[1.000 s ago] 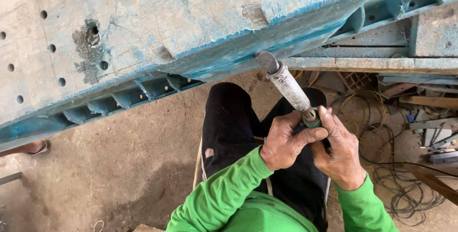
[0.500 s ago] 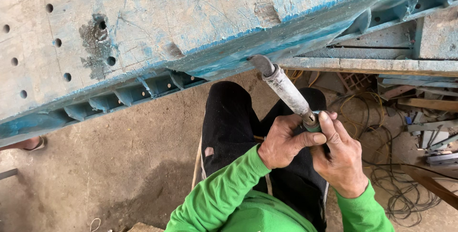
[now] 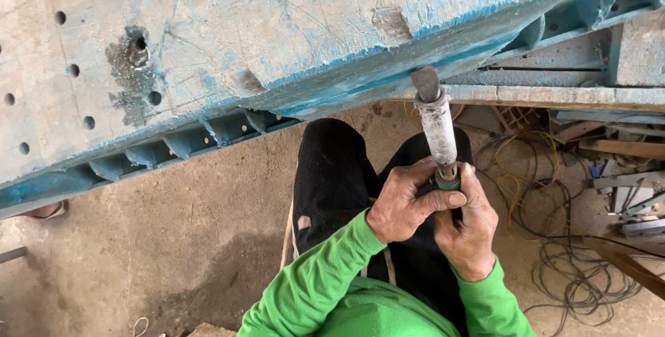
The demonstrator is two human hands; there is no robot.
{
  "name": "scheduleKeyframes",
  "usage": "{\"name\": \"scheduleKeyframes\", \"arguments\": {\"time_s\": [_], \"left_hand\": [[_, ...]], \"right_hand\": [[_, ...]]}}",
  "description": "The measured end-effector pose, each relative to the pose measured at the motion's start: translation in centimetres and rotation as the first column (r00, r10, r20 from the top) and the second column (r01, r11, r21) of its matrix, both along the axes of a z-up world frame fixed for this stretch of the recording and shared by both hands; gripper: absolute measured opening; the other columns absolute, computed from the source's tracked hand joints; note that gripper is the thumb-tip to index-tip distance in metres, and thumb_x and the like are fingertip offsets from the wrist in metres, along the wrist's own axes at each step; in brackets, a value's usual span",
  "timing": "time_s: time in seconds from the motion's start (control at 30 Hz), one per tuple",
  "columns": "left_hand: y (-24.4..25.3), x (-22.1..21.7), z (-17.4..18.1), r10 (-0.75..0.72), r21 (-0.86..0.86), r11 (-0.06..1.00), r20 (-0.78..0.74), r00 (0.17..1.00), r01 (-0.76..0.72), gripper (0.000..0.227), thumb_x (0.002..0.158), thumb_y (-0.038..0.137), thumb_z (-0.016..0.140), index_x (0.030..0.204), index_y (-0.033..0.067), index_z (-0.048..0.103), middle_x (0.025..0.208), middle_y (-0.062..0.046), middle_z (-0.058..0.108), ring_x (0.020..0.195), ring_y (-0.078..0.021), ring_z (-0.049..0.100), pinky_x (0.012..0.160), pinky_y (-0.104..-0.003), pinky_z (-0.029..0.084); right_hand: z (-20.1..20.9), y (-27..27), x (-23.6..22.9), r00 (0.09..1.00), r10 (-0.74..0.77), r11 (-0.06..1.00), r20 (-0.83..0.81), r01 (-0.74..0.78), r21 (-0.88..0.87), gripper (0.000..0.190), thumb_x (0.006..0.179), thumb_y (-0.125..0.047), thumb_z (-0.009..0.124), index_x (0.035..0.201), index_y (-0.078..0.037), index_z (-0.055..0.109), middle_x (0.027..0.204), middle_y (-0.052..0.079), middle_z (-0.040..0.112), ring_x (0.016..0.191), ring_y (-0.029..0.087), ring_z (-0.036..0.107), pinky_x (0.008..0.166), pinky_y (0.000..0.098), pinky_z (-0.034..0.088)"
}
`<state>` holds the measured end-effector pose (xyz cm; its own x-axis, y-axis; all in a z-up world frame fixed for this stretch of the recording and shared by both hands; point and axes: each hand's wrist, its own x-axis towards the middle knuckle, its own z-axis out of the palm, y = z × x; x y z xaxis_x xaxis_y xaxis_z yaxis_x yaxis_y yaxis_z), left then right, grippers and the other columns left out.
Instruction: The person uses a chisel to scrape the edge of a large blue metal structure, removing residue or paint. They repeatedly scrape along the edge and occasionally wipe the surface with their hand.
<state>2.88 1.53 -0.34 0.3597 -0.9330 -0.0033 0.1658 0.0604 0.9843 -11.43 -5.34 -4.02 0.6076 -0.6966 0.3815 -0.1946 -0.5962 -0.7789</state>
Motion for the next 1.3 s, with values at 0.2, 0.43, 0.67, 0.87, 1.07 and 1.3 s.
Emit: {"name": "scheduleKeyframes", "arguments": {"time_s": [0.2, 0.43, 0.67, 0.87, 1.07, 1.3], "left_hand": [[0.9, -1.5, 1.6, 0.136, 0.073, 0.987, 0.068, 0.988, -0.14, 0.032, 0.099, 0.029, 0.075, 0.112, 0.0006, 0.069, 0.096, -0.009, 0.069, 0.087, -0.0172, 0.069, 0.08, -0.032, 0.057], [1.8, -2.0, 0.7, 0.123, 0.028, 0.992, -0.11, 0.986, -0.12, 0.041, 0.101, 0.03, 0.072, 0.126, -0.0023, 0.066, 0.112, -0.008, 0.073, 0.103, -0.0149, 0.071, 0.094, -0.03, 0.059], [1.7, -1.2, -0.4, 0.003, -0.037, 0.999, -0.26, 0.966, -0.013, 0.046, 0.103, 0.029, 0.071, 0.136, -0.0028, 0.064, 0.128, -0.011, 0.072, 0.116, -0.0161, 0.067, 0.105, -0.032, 0.056], [1.9, -0.3, -0.5, 0.004, -0.041, 0.999, -0.156, 0.988, -0.011, 0.046, 0.102, 0.03, 0.072, 0.134, -0.0022, 0.064, 0.129, -0.012, 0.072, 0.119, -0.019, 0.07, 0.106, -0.033, 0.057], [1.8, 0.2, -0.5, 0.02, -0.027, 0.999, -0.061, 0.998, -0.022, 0.044, 0.101, 0.03, 0.073, 0.132, -0.0003, 0.065, 0.123, -0.011, 0.073, 0.113, -0.0184, 0.07, 0.102, -0.032, 0.057], [0.9, 0.2, -0.6, 0.047, -0.047, 0.998, 0.012, 0.999, -0.047, 0.043, 0.099, 0.034, 0.075, 0.124, 0.0006, 0.067, 0.119, -0.009, 0.069, 0.106, -0.0175, 0.069, 0.096, -0.032, 0.056]], "right_hand": [[-0.4, 0.4, -0.6, 0.995, 0.076, 0.954, 0.069, -0.093, 0.285, 0.066, 0.09, 0.006, 0.065, 0.152, 0.003, 0.045, 0.127, 0.018, 0.069, 0.112, 0.025, 0.069, 0.099, 0.0326, 0.054], [1.9, -0.7, -0.6, 0.983, 0.18, 0.984, -0.047, -0.179, 0.021, 0.064, 0.085, 0.005, 0.073, 0.145, 0.0, 0.052, 0.122, 0.022, 0.068, 0.111, 0.036, 0.072, 0.101, 0.0415, 0.054], [2.9, -0.6, 0.1, 0.989, 0.133, 0.987, -0.071, -0.139, -0.083, 0.068, 0.081, 0.009, 0.071, 0.145, -0.003, 0.052, 0.121, 0.023, 0.067, 0.101, 0.039, 0.072, 0.083, 0.0394, 0.058], [1.9, 0.5, 0.7, 0.995, 0.097, 0.993, -0.033, -0.099, -0.068, 0.07, 0.082, 0.01, 0.068, 0.148, -0.003, 0.049, 0.121, 0.022, 0.068, 0.1, 0.038, 0.073, 0.083, 0.0392, 0.059], [0.8, 1.1, 1.1, 0.998, 0.067, 0.998, 0.012, -0.067, 0.007, 0.068, 0.085, 0.01, 0.067, 0.15, -0.002, 0.047, 0.121, 0.022, 0.067, 0.105, 0.036, 0.073, 0.09, 0.038, 0.058], [-0.2, 0.9, 1.2, 0.998, 0.025, 1.0, 0.057, -0.026, 0.011, 0.061, 0.09, 0.009, 0.064, 0.149, 0.002, 0.047, 0.133, 0.025, 0.065, 0.124, 0.037, 0.067, 0.108, 0.0403, 0.052]]}}
